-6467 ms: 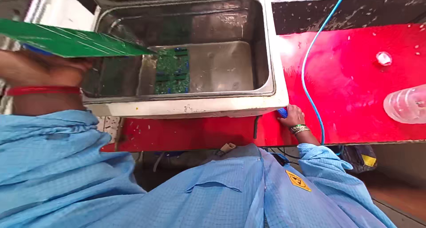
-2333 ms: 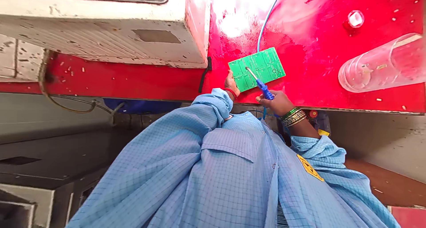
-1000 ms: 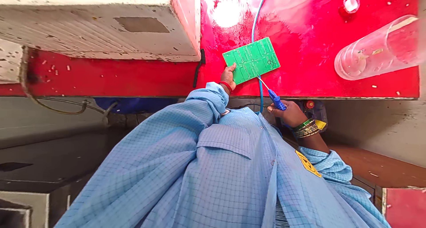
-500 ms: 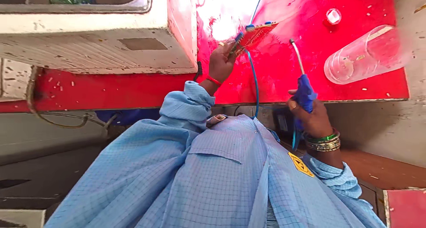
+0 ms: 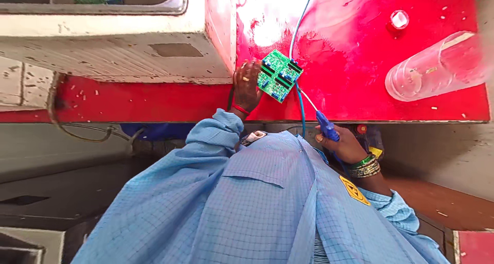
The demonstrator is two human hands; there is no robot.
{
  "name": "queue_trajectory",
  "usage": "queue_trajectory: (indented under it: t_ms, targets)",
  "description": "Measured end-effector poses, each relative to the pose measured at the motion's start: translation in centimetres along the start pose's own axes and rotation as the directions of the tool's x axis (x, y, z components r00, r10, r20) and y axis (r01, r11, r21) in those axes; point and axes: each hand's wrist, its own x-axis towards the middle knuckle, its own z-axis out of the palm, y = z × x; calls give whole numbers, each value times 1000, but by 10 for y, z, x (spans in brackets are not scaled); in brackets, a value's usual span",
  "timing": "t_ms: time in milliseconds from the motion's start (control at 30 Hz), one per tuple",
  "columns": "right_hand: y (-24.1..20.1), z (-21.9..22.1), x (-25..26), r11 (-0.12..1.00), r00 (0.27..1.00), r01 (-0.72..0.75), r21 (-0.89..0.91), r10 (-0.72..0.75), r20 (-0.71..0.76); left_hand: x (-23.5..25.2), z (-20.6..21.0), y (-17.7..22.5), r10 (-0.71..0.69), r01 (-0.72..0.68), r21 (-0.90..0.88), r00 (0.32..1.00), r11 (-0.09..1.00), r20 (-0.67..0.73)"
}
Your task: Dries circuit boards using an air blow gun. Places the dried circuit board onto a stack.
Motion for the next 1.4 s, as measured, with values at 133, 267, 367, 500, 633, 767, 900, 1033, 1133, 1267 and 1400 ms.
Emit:
queue_trajectory:
  t_ms: [133, 267, 367, 500, 633, 767, 900, 1033, 1133, 1267, 1400]
  targets:
    - [3, 7, 21, 997, 998, -62, 39, 63, -4, -13, 15, 14, -518, 515, -426, 847, 744, 119]
    - [0, 4, 38, 995, 997, -62, 83, 65, -31, -18, 23, 25, -627, 581, -805, 674, 120, 392]
    - [-1, 2, 47, 994, 997, -53, 94, 57, -48, -16, 21, 28, -613, 477, -868, 647, -140, 454]
    - [-5, 4, 52, 994, 996, -73, 85, 77, -48, 0, 23, 37, -700, 535, -820, 507, -202, 503]
    - [-4, 6, 54, 994, 994, -87, 72, 92, -64, 10, 36, 30, -775, 683, -725, 412, -84, 478]
    - [-3, -1, 54, 991, 990, -107, 84, 115, -86, 1, 22, 20, -799, 663, -749, 460, 19, 387]
    - [0, 0, 54, 987, 989, -139, 84, 143, -44, -21, 9, 7, -829, 679, -734, 417, 12, 372]
    - [-1, 6, 58, 992, 993, -122, 29, 122, -5, -34, 2, 5, -827, 639, -768, 449, 32, 339]
    - [-9, 4, 56, 998, 998, -54, 19, 55, -11, -43, -3, 1, -828, 588, -804, 492, 87, 270]
    - [-9, 2, 55, 1000, 1000, -20, 24, 20, 9, -54, -16, -7, -855, 578, -803, 481, 145, 192]
    - [-5, 9, 58, 995, 993, -97, 1, 97, 73, -62, -17, -17, -847, 622, -769, 480, 145, 228]
